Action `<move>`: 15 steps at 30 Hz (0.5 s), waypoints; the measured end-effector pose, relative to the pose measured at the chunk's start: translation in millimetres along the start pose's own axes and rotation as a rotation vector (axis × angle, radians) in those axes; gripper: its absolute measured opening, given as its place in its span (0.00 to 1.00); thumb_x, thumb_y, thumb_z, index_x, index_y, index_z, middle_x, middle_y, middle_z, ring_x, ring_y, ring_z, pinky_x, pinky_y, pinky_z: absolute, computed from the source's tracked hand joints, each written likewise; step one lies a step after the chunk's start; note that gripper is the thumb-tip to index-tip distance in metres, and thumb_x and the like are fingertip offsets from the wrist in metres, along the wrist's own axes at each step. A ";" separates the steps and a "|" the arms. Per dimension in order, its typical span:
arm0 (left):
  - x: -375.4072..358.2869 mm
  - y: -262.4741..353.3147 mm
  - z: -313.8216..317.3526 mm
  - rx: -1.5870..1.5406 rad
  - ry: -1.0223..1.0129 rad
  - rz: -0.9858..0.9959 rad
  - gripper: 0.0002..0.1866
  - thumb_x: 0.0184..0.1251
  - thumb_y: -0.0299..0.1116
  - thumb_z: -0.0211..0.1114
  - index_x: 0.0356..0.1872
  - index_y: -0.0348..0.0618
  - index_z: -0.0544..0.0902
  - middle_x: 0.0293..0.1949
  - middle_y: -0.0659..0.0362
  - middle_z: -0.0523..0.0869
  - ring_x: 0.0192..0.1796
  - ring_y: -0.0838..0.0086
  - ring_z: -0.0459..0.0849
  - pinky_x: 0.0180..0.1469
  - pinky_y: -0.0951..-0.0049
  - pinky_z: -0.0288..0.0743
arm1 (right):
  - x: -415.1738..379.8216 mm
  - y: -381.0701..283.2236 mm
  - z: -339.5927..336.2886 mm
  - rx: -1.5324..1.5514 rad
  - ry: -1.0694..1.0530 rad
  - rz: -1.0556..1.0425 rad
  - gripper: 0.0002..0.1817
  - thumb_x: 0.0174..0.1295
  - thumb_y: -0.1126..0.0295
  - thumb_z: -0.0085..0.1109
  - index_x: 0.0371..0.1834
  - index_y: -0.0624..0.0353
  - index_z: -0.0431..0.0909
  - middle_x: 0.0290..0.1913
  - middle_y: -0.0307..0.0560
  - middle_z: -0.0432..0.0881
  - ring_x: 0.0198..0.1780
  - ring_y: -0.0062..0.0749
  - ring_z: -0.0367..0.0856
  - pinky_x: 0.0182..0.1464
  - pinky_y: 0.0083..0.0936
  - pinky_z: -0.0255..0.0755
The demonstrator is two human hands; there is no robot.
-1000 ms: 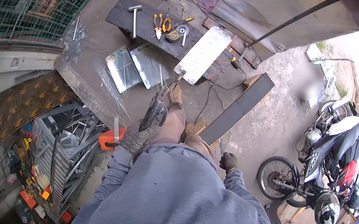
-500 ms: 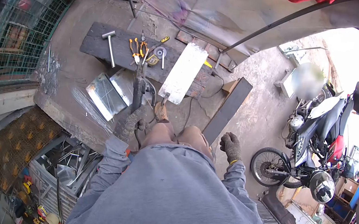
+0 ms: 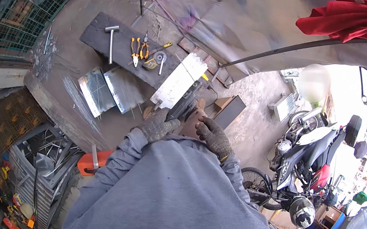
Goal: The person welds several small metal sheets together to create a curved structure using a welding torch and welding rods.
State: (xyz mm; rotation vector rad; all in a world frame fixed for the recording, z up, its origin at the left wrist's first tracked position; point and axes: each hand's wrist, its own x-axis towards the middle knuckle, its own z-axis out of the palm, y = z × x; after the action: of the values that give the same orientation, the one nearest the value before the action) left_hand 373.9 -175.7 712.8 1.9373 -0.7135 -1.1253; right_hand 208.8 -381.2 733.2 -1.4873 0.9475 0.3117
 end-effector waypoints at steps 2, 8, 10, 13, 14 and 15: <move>10.0 -9.5 17.0 -0.193 0.062 -0.070 0.27 0.68 0.47 0.66 0.56 0.33 0.76 0.45 0.46 0.85 0.48 0.60 0.84 0.52 0.61 0.76 | 22.8 -16.3 -15.9 -0.254 -0.136 -0.027 0.29 0.70 0.49 0.58 0.64 0.60 0.75 0.52 0.51 0.84 0.53 0.39 0.82 0.57 0.31 0.74; 35.4 -10.0 47.3 -0.722 0.522 -0.322 0.27 0.67 0.46 0.70 0.59 0.37 0.78 0.35 0.60 0.84 0.31 0.78 0.81 0.34 0.73 0.76 | 129.4 -34.3 -91.2 -0.582 -0.363 -0.247 0.32 0.68 0.46 0.59 0.65 0.61 0.75 0.56 0.59 0.82 0.60 0.47 0.80 0.63 0.34 0.72; 47.2 18.4 46.0 -0.838 0.659 -0.190 0.24 0.67 0.46 0.70 0.53 0.38 0.79 0.31 0.62 0.83 0.26 0.81 0.78 0.29 0.73 0.74 | 167.9 -38.1 -121.2 -0.625 -0.491 -0.301 0.33 0.68 0.46 0.59 0.65 0.62 0.74 0.56 0.59 0.82 0.60 0.48 0.80 0.63 0.34 0.72; 79.3 92.2 62.1 -0.600 0.846 -0.326 0.16 0.67 0.42 0.70 0.43 0.40 0.80 0.30 0.62 0.82 0.30 0.78 0.78 0.33 0.74 0.73 | 204.7 -58.3 -147.4 -0.484 -0.816 -0.121 0.30 0.67 0.55 0.65 0.66 0.63 0.73 0.56 0.54 0.83 0.59 0.34 0.80 0.60 0.27 0.73; 91.4 118.2 68.7 -0.558 0.896 -0.285 0.16 0.66 0.42 0.71 0.44 0.40 0.80 0.31 0.61 0.81 0.33 0.77 0.78 0.37 0.72 0.74 | 219.5 -53.8 -158.6 -0.509 -0.798 -0.132 0.28 0.67 0.61 0.67 0.66 0.63 0.73 0.54 0.49 0.83 0.55 0.27 0.80 0.57 0.23 0.73; 99.6 152.3 74.9 -0.574 0.975 -0.218 0.19 0.65 0.42 0.71 0.47 0.39 0.79 0.35 0.58 0.83 0.38 0.74 0.80 0.42 0.69 0.75 | 224.6 -62.7 -166.6 -0.484 -0.851 -0.123 0.27 0.68 0.61 0.66 0.65 0.64 0.73 0.52 0.45 0.84 0.52 0.25 0.79 0.55 0.23 0.74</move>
State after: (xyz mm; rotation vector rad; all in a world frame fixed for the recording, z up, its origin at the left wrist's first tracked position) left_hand 339.5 -360.6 770.7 1.7657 0.3243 -0.3129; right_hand 336.1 -624.6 651.6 -1.6032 0.0902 1.0385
